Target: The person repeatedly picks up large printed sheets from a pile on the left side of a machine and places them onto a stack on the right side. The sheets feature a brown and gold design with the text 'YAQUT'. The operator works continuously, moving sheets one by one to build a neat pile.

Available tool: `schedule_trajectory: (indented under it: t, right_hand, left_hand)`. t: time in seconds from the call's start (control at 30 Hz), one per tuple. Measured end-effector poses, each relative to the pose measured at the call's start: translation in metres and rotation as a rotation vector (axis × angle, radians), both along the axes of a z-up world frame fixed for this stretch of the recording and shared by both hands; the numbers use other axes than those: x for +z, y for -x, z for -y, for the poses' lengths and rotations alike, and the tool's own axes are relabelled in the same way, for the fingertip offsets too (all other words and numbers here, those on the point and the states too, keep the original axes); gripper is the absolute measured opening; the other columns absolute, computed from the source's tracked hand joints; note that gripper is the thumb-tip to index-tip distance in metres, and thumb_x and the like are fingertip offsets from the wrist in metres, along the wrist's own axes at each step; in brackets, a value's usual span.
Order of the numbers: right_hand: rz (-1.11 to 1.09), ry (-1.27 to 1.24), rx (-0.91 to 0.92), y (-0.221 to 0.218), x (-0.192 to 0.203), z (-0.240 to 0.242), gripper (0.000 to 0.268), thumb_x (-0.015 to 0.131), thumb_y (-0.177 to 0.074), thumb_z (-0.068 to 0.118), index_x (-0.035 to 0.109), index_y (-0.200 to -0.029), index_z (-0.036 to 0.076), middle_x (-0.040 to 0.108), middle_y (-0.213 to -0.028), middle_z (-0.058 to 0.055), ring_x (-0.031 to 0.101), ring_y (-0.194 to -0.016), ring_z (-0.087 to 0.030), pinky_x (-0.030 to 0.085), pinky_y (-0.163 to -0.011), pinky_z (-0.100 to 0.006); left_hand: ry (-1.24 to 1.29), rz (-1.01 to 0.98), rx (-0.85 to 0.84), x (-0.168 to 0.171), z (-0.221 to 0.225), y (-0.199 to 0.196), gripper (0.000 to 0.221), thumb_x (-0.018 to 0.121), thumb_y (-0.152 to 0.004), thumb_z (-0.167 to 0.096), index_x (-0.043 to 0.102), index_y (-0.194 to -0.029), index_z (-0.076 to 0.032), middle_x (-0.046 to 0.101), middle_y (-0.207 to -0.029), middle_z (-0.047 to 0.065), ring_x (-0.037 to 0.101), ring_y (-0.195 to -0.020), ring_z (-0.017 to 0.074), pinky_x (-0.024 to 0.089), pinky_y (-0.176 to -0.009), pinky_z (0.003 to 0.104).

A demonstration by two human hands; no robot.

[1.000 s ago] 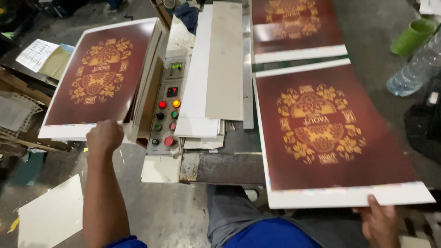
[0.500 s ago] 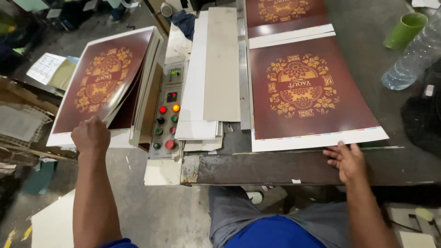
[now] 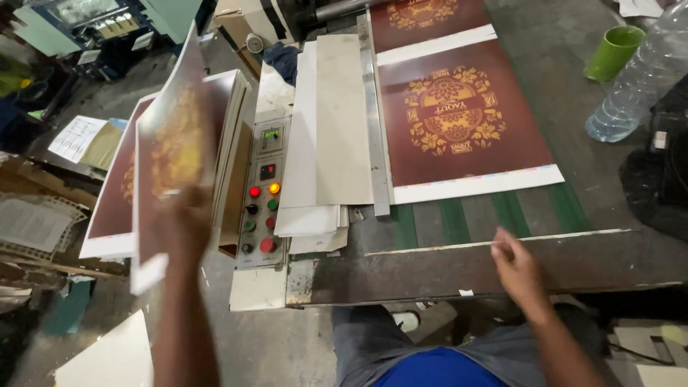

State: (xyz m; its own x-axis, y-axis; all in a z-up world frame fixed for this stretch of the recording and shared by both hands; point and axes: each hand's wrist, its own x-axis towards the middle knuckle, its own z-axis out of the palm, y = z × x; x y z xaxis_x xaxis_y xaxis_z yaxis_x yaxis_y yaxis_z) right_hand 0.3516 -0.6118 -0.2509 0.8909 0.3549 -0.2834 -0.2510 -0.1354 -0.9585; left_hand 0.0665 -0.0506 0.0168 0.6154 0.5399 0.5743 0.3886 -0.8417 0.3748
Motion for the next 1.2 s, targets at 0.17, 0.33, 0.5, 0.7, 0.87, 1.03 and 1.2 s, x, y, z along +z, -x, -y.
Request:
schedule_trajectory:
  t: [0.17,0.33,0.5,0.7,0.87,1.03,1.2]
  right_hand:
    - [0.855,0.802,-0.008,-0.125,0.04,-0.081,0.085,0.057,-0.093,0.056,0.034,-0.164,0.016,0.015,-0.167,-0.027,0.01,-0.153,-0.046,0.012,-0.115,-0.071]
    - [0.701,0.946,0.174,-0.222,-0.009,-0.103,0.073,0.048,-0.095,0.063,0.035,-0.159,0.032,0.01,-0.171,-0.016,0.005,-0.157,-0.041,0.006,-0.121,-0.068]
    - [0.758,0.959,0.239,-0.285,-0.043,-0.12,0.065,0.046,-0.096,0.056,0.039,-0.158,0.037,0.013,-0.173,-0.012,0.008,-0.158,-0.041,0.005,-0.122,-0.069]
    - [0.938,0.334,-0.001,-0.156,-0.023,-0.169,0.071,0.061,-0.096,0.029,0.041,-0.16,0.005,0.038,-0.163,-0.024,0.038,-0.149,-0.043,0.033,-0.121,-0.052]
    - [0.063,-0.476,0.854,0.073,0.008,-0.147,0.075,0.071,-0.092,0.005,0.032,-0.155,0.014,0.058,-0.136,-0.004,0.06,-0.116,-0.013,0.053,-0.099,-0.034]
    - [-0.073,-0.492,0.421,0.092,-0.167,-0.116,0.038,0.062,-0.106,0.015,0.046,-0.137,0.0,0.06,-0.122,-0.008,0.061,-0.107,-0.016,0.053,-0.089,-0.033]
    - [-0.358,-0.492,-0.058,0.069,0.012,-0.069,0.025,0.056,-0.097,0.012,0.058,-0.121,0.004,0.073,-0.097,-0.01,0.071,-0.076,-0.021,0.057,-0.058,-0.037]
  left_hand:
    - [-0.269,0.058,0.001,0.015,0.177,-0.042,0.024,0.073,-0.097,-0.024,0.065,-0.081,-0.008,0.057,-0.06,0.015,0.059,-0.055,0.0349,0.043,-0.054,0.049]
    - [-0.005,0.208,0.047,-0.019,0.24,-0.014,0.017,0.071,-0.098,-0.019,0.067,-0.087,-0.007,0.062,-0.065,0.017,0.064,-0.057,0.0345,0.047,-0.053,0.044]
    - [0.078,0.274,0.034,-0.04,0.263,-0.003,0.012,0.072,-0.093,-0.015,0.067,-0.087,-0.006,0.068,-0.07,0.015,0.069,-0.06,0.0314,0.05,-0.054,0.041]
    - [0.145,0.304,-0.044,-0.037,0.274,-0.04,0.009,0.074,-0.092,-0.013,0.071,-0.088,-0.005,0.071,-0.073,0.014,0.071,-0.062,0.0293,0.052,-0.055,0.039]
    - [0.148,0.274,-0.337,-0.064,0.303,-0.103,0.01,0.08,-0.09,-0.012,0.072,-0.087,-0.007,0.067,-0.065,0.012,0.068,-0.058,0.0289,0.051,-0.053,0.042]
    - [0.081,0.137,-0.536,-0.073,0.339,-0.12,0.02,0.081,-0.093,-0.019,0.066,-0.092,-0.007,0.066,-0.071,0.012,0.067,-0.066,0.0321,0.051,-0.06,0.046]
    - [0.129,0.075,-0.577,-0.041,0.285,-0.089,0.031,0.077,-0.087,-0.019,0.063,-0.111,-0.004,0.068,-0.095,0.018,0.068,-0.086,0.0382,0.054,-0.071,0.048]
